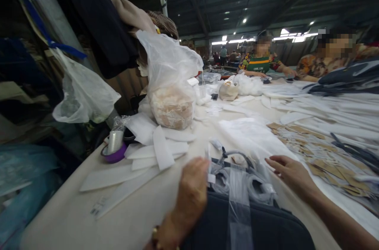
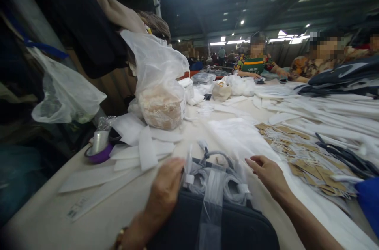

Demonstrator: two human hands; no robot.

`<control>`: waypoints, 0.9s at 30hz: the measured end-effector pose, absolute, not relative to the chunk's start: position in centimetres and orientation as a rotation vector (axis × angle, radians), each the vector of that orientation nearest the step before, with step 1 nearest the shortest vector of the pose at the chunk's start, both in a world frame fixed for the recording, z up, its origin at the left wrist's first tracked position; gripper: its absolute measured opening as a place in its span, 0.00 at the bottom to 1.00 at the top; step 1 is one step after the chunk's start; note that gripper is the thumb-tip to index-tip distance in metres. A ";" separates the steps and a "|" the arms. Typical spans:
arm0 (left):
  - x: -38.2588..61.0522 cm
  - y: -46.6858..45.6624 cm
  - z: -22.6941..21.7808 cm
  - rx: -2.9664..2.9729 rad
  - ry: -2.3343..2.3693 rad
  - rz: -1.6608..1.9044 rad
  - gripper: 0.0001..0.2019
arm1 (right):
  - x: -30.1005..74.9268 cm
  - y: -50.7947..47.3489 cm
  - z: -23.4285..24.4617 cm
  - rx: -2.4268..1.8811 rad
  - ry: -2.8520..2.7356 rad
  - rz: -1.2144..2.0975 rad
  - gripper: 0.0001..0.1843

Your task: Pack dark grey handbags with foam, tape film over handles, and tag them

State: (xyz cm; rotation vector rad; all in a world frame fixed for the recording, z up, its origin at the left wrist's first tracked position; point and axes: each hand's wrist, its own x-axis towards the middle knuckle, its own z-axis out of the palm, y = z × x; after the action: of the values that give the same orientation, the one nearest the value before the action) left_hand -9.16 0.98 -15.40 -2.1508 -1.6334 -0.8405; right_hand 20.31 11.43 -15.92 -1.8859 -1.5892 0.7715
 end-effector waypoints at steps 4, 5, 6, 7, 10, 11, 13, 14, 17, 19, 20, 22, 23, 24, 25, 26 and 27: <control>-17.9 3.0 -14.0 -2.093 -1.889 -0.533 0.31 | 22.4 7.0 -14.9 -1.830 -1.557 0.701 0.27; -19.4 3.3 -14.2 -2.077 -1.960 -0.255 0.35 | 22.5 6.1 -14.8 -1.813 -1.549 0.697 0.26; -20.5 3.6 -14.3 -2.087 -1.982 -0.136 0.36 | 22.5 5.3 -14.9 -1.794 -1.542 0.697 0.26; -21.3 3.8 -14.6 -2.095 -1.992 -0.019 0.37 | 22.4 4.6 -15.0 -1.773 -1.534 0.701 0.25; -22.1 4.0 -14.8 -2.141 -1.954 0.067 0.35 | 21.9 3.3 -15.7 -1.727 -1.533 0.706 0.23; -22.0 4.0 -14.5 -2.139 -1.937 0.070 0.34 | 21.7 2.9 -15.9 -1.708 -1.536 0.669 0.22; -21.2 3.6 -13.3 -2.103 -1.862 -0.042 0.31 | 21.3 2.2 -15.9 -1.636 -1.554 0.504 0.19; -20.5 3.3 -12.4 -2.086 -1.787 -0.170 0.29 | 21.1 1.8 -15.6 -1.574 -1.569 0.384 0.17; -17.1 1.1 -8.5 -2.093 -1.477 -0.760 0.22 | 20.3 0.5 -14.0 -1.309 -1.636 0.023 0.10; -13.8 -0.7 -5.8 -2.158 -1.479 -1.139 0.17 | 19.6 -0.5 -12.4 -1.140 -1.688 -0.149 0.09; -12.1 -1.5 -4.6 -2.193 -1.606 -1.285 0.15 | 19.3 -1.0 -11.6 -1.076 -1.708 -0.205 0.11; -8.7 -2.6 -3.2 -2.285 -1.910 -1.639 0.13 | 18.9 -2.0 -10.2 -1.001 -1.739 -0.252 0.14; -7.2 -2.7 -2.9 -2.343 -2.026 -1.859 0.13 | 18.9 -2.6 -9.7 -0.998 -1.748 -0.238 0.16; -5.7 -2.7 -2.8 -2.397 -2.101 -2.100 0.13 | 19.0 -3.2 -9.4 -1.016 -1.756 -0.204 0.16; -4.4 -2.5 -2.9 -2.443 -2.134 -2.336 0.13 | 19.1 -3.8 -9.2 -1.044 -1.764 -0.155 0.16; -3.2 -2.1 -3.1 -2.472 -2.150 -2.535 0.12 | 19.3 -4.4 -9.1 -1.079 -1.778 -0.082 0.17; -2.1 -1.6 -3.4 -2.494 -2.171 -2.672 0.11 | 19.4 -4.9 -9.2 -1.113 -1.793 0.010 0.18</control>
State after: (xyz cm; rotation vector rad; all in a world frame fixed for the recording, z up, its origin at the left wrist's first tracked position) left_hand -2.10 -1.65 -3.37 -2.4944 -2.1709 -2.6716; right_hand 19.44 -4.95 -9.21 -1.1130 -1.7930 0.0101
